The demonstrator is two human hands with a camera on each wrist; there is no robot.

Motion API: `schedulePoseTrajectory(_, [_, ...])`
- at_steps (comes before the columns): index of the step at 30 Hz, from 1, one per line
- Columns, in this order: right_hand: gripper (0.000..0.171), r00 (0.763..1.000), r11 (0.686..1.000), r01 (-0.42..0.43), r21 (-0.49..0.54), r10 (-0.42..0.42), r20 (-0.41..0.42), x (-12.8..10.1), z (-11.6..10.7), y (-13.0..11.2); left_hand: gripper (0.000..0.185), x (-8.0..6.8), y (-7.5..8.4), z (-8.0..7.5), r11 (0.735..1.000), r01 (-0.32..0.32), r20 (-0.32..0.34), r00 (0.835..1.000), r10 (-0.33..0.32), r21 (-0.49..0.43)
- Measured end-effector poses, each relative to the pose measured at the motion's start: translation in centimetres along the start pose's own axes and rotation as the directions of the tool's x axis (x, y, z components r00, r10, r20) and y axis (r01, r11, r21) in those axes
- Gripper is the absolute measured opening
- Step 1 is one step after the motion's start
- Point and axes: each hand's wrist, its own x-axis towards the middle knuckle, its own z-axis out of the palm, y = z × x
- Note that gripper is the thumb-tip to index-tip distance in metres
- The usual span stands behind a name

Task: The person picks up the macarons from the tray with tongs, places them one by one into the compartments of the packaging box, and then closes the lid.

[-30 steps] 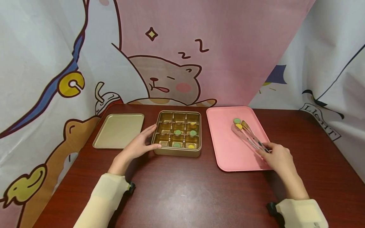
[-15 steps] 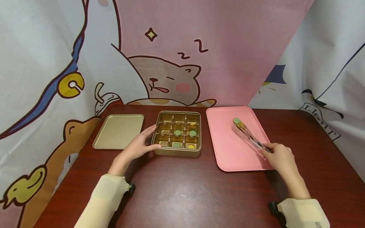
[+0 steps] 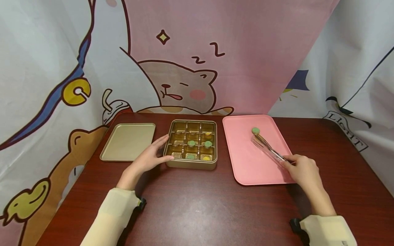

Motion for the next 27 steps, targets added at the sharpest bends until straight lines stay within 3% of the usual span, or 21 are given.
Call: schedulePoseTrajectory(27, [0.028,0.996,0.999,0.051,0.015,-0.050,-0.070,-0.32,-0.01,-0.34,0.091,-0.06,0.15,0.04,1.000,0.015,0.008,1.000,-0.015,-0.001])
